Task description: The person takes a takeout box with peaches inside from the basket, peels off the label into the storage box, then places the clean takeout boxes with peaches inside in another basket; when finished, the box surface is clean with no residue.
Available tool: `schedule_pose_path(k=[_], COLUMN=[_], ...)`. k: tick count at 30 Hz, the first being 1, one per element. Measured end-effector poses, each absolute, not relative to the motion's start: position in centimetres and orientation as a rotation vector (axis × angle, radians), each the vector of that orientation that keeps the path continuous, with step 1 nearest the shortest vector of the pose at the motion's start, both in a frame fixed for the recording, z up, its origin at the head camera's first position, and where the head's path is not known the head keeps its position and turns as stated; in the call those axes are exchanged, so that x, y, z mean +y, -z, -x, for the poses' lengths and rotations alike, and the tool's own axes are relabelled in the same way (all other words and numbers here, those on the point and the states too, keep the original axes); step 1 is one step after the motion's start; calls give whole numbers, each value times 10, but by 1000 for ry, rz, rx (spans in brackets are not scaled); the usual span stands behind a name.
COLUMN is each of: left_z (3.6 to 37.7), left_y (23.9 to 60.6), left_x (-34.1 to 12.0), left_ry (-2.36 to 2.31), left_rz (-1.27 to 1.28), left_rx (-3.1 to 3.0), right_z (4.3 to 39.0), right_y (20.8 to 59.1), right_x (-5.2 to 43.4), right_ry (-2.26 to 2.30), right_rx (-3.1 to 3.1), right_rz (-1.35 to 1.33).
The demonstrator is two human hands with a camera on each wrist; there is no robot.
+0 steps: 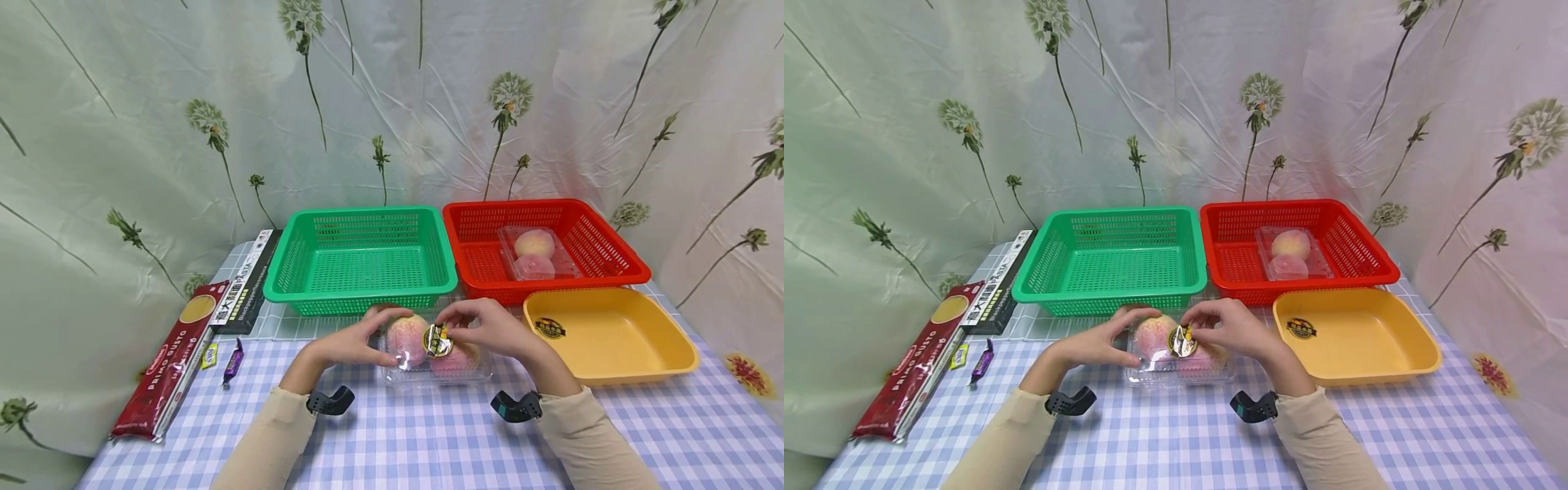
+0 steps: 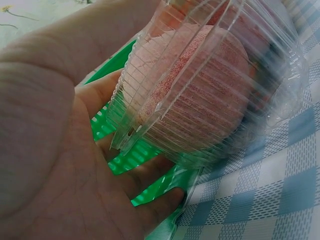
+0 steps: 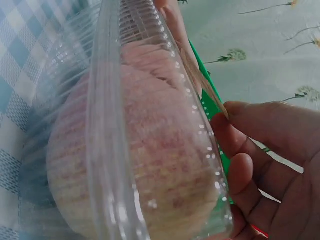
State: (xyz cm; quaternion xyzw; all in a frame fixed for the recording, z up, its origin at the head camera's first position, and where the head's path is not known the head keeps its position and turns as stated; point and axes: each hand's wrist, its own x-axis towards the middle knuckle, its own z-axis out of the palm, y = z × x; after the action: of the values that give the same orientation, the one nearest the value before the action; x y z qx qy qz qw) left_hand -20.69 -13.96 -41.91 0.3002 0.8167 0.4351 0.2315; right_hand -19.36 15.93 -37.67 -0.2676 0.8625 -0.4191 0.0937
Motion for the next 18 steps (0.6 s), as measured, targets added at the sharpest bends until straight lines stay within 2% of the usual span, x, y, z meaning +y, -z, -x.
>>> schedule_pose_path(k=[8,18], left_z=[207,209], left_y=[418,422], left_x=[-140,-141], left_ry=[-1205,-1329], left_rz=[-825,-859], left_rx=[2236,2073], right_z=[195,192], right_y=[370,356], right_x=[185,259], right_ry=[1421,1482], right_rx=[2477,2610], right_rz=[757,608])
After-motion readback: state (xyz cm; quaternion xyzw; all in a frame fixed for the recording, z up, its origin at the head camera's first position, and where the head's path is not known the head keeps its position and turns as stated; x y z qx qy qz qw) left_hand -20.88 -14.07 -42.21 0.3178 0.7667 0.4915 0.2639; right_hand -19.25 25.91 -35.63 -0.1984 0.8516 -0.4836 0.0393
